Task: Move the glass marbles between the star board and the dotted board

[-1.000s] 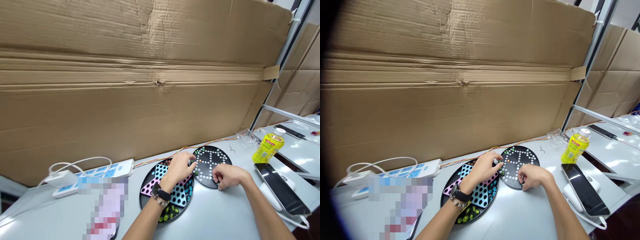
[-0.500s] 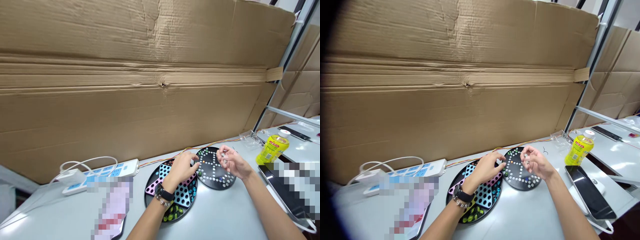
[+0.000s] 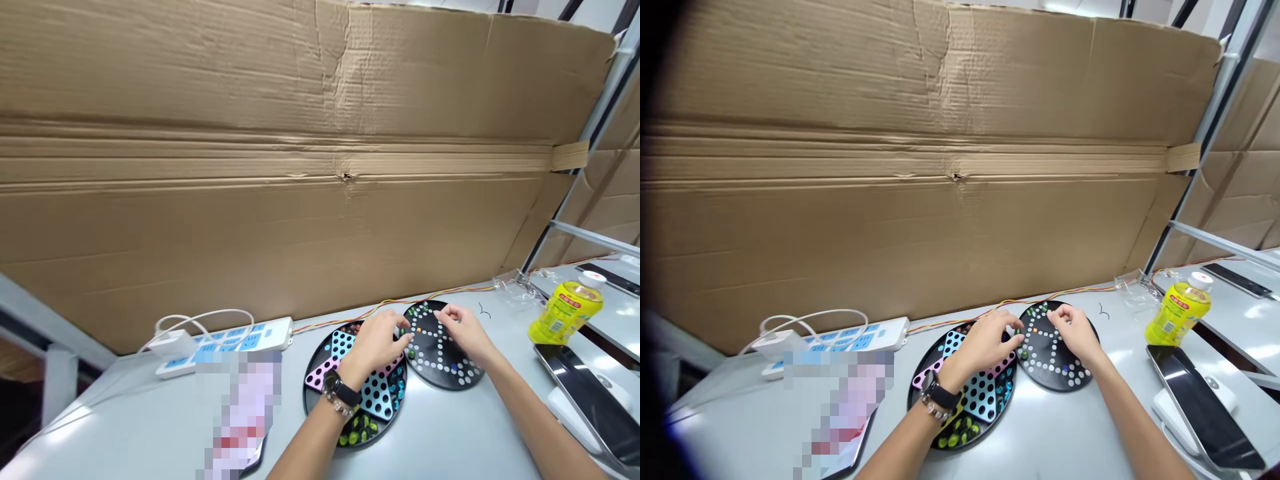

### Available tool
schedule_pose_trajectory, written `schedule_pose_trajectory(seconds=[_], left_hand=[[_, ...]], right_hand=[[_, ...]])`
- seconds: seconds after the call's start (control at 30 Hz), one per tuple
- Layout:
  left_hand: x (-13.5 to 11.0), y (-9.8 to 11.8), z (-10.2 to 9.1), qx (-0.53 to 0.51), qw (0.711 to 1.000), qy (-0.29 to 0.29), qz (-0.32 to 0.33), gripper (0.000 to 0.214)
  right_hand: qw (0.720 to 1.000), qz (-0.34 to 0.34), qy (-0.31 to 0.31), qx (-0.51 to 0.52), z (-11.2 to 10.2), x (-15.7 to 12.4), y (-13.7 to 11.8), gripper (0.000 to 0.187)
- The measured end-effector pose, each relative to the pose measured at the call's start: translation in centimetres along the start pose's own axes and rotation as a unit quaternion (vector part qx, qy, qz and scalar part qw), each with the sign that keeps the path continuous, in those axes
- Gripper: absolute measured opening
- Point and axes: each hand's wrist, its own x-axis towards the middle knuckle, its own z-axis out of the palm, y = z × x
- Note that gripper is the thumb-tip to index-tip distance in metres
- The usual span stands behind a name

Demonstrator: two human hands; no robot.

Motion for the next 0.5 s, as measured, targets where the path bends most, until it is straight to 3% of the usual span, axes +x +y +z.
schedule_pose_trajectory(seconds=[0.2,0.37,0.5], left_hand=[[-0.1,-0.2,-0.1,-0.001,1.000,-0.004,-0.002,0.022],[-0.2,-0.8,0.1,-0.012,0.999,-0.033,-0.010,0.025],[-0.1,-1.0,0.1,-0.022,0.998,-0.058,-0.006,0.026]], right_hand=[[0.981,-0.054,0.066,-0.173,-1.8,1.6,1.1,0.031],[0.954,-0.026,0.098,-0.282,-4.5,2.8,3.8,0.027],[0.944,0.017,0.101,-0.314,-5.9,2.5,4.4,0.029]])
